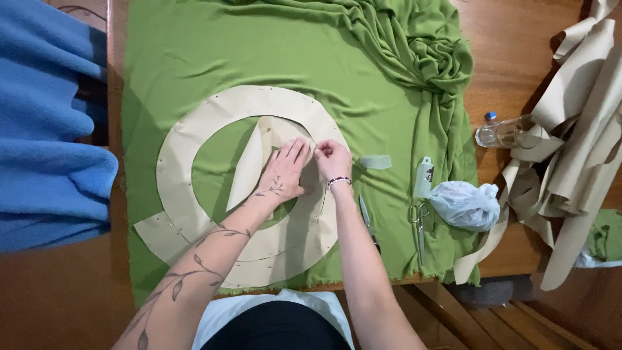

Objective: Pinning a paper pattern onto green fabric to prepare it for cutting.

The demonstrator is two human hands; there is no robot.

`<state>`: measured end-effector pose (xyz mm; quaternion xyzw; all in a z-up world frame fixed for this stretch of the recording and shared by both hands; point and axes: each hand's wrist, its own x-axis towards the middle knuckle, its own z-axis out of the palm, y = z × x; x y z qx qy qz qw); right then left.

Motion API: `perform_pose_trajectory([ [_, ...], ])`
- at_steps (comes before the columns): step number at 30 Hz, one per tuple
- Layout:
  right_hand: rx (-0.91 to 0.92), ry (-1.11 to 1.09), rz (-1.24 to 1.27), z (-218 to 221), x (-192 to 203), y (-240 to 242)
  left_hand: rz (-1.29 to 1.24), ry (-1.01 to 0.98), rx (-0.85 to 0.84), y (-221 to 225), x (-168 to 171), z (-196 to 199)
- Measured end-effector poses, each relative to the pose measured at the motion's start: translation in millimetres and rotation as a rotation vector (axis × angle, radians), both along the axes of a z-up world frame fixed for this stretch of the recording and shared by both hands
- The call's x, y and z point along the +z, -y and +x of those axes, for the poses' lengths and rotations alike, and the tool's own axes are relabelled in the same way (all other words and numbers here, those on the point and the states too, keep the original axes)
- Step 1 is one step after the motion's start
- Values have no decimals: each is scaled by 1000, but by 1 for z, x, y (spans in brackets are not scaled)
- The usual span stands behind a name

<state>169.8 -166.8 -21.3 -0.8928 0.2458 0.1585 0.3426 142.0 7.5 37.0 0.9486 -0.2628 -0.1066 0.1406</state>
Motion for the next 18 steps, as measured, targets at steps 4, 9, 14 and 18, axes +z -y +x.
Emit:
perform_pose_trajectory([
  [4,-22,-28,7,2,29,-10,-42,35,27,3,-17,-1],
  [9,-87,67,59,-4,44,-8,19,53,0,1,-17,-1],
  [14,-116,339,91,-76,37,22,34,119,-23,5,-9,-5],
  [18,-232,367,-15,-121,34,79,12,193,-4,10,-12,-7],
])
